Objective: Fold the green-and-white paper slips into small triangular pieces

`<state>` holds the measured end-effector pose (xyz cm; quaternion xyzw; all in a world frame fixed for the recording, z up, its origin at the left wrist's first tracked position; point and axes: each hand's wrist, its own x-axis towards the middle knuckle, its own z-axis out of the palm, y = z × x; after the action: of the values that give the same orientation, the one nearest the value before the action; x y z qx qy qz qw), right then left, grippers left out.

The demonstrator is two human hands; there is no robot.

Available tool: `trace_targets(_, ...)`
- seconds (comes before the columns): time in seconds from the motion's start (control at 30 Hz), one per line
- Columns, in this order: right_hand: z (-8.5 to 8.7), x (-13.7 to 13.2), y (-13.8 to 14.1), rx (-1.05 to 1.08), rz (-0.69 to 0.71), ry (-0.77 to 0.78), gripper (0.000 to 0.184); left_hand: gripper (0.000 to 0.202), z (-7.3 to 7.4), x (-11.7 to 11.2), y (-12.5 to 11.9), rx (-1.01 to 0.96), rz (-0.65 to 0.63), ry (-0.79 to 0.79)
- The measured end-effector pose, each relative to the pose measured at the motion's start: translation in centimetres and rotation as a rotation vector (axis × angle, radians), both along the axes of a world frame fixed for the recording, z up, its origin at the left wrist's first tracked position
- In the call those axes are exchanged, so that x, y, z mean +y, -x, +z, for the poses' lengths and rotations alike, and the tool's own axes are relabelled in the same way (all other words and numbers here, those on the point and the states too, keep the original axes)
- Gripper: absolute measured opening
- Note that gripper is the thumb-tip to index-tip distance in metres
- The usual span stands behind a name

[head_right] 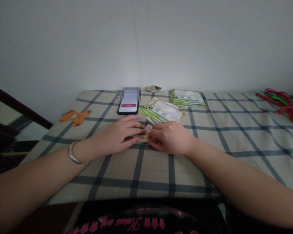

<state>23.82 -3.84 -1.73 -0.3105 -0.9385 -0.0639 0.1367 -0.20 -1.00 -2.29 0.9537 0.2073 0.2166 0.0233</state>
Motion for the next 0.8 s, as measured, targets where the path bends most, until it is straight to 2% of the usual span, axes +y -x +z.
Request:
trace_targets(0.3,0.4,0.0,-0.3,0.073,-0.057,0.196,0.017,0.025,0.5,-0.5,0.2,0.085,0.035,-0.067)
trace_targets(0.63,0.5,-0.2,0.3,0.025,-0.086,0.064,0.019,0.019,0.6,-1.0,-0.3,0.158,0.075,-0.213)
trace_targets(0.8,0.5,-0.5,0.6,-0.005,-0.127,-0.01,0.02,0.02,0.9,-1.1,-0.2,0.159,0.068,-0.191)
